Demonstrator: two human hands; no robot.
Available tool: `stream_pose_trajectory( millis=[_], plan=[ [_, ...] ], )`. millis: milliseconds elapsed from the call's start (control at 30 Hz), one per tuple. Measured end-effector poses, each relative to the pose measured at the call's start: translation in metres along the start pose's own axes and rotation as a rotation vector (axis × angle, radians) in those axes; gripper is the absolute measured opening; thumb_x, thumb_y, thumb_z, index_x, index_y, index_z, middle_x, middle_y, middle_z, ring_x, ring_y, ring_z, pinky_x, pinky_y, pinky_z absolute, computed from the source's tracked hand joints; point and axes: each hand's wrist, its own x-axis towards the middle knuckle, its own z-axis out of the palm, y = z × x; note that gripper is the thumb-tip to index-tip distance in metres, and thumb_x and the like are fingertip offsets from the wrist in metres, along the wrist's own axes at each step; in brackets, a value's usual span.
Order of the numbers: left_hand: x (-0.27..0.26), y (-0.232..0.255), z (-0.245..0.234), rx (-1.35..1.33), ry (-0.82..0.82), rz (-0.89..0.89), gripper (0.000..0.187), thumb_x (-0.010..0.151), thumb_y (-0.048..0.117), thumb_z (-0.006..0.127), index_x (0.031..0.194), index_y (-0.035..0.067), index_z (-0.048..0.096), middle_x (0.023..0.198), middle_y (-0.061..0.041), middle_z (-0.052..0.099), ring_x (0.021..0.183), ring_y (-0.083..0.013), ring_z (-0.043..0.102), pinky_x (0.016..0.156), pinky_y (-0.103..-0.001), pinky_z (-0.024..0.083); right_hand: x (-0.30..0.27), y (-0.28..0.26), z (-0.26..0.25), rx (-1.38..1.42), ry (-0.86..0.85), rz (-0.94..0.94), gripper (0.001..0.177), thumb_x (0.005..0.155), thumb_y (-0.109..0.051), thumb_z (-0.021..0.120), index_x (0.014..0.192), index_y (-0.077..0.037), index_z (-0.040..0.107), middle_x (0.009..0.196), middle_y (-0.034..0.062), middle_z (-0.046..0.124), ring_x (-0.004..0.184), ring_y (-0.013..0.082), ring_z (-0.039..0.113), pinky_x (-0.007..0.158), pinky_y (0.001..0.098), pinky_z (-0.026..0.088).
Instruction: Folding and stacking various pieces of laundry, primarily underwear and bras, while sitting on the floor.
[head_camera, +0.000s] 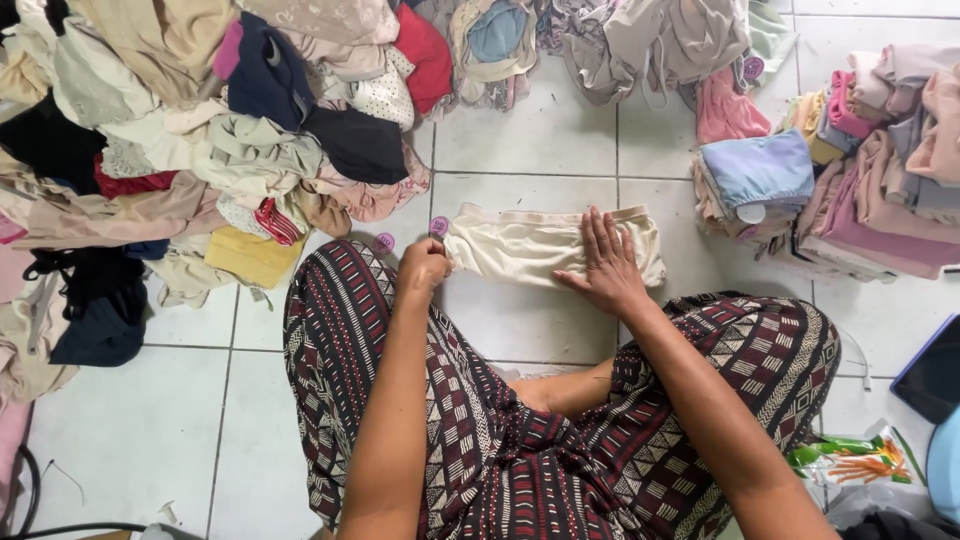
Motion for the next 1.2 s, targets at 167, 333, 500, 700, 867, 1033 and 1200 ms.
stream_pose_trajectory(
  millis=[167,333,500,700,867,1033,1200],
  plan=[
    [-0.007,0.0,-0.022,-0.173,-0.015,0.045,0.018,0.073,0.001,0.069,0.088,0.011,0.069,0.077,-0.011,0.069,0.07,-0.0225,0.073,0.061,-0.028,0.061,0.0,0.002,0.002,-0.007,0.004,-0.001,0.112,0.081,-0.082,0.048,0.162,-0.016,0.007,0.169,0.0062,0.005,0.154,0.029,0.004,0.124,0.0519,0.005],
    [-0.067,0.044,-0.027,0.228,0.135,0.126,0.018,0.086,0.004,0.053,0.1,0.002,0.064,0.1,-0.025,0.071,0.102,-0.0411,0.069,0.089,-0.049,0.057,-0.001,0.002,0.001,-0.023,0.004,-0.002,0.112,0.08,-0.082,0.049,0.162,-0.016,0.008,0.169,0.0055,0.006,0.154,0.0284,0.005,0.124,0.0518,0.006],
    [-0.15,0.105,-0.042,0.387,0.346,0.38,0.044,0.089,-0.008,0.058,0.132,-0.013,0.051,0.116,-0.034,0.058,0.112,-0.042,0.061,0.099,-0.049,0.051,0.0,0.001,0.001,-0.032,0.0,0.003,0.115,0.079,-0.083,0.051,0.162,-0.016,0.008,0.169,0.0053,0.007,0.154,0.0288,0.006,0.124,0.0523,0.007],
    [-0.11,0.055,0.019,0.184,-0.139,0.435,0.017,0.085,0.012,0.056,0.101,0.007,0.054,0.112,-0.02,0.053,0.119,-0.0438,0.056,0.105,-0.049,0.048,0.002,0.0,0.001,-0.003,-0.025,0.015,0.116,0.079,-0.081,0.054,0.162,-0.015,0.007,0.169,0.0065,0.005,0.154,0.0302,0.003,0.124,0.0535,0.004],
    [-0.07,0.039,0.027,0.154,-0.09,0.233,0.014,0.079,0.017,0.055,0.092,0.015,0.054,0.117,-0.018,0.054,0.12,-0.0405,0.058,0.105,-0.047,0.047,0.008,-0.013,-0.022,0.132,-0.028,0.047,0.13,0.066,-0.071,0.074,0.162,-0.016,0.006,0.169,0.0093,0.004,0.154,0.0335,-0.002,0.12,0.0612,-0.004],
    [-0.091,0.049,0.017,0.177,-0.147,0.225,0.013,0.08,0.014,0.049,0.087,0.011,0.059,0.111,-0.024,0.061,0.118,-0.0443,0.061,0.103,-0.049,0.048,0.058,-0.01,-0.003,0.311,0.091,-0.059,0.105,0.068,-0.06,0.083,0.153,-0.017,0.039,0.154,0.0086,0.039,0.147,0.0307,0.03,0.115,0.073,0.006],
    [-0.085,0.047,0.02,0.294,-0.159,0.233,0.026,0.077,0.016,0.048,0.088,0.006,0.069,0.109,-0.025,0.068,0.114,-0.0418,0.064,0.097,-0.051,0.053,0.098,-0.02,0.033,-0.077,-0.016,-0.106,0.069,0.06,-0.049,0.09,0.119,-0.026,0.062,0.11,-0.005,0.062,0.12,0.0191,0.055,0.12,0.0585,0.013]
  ],
)
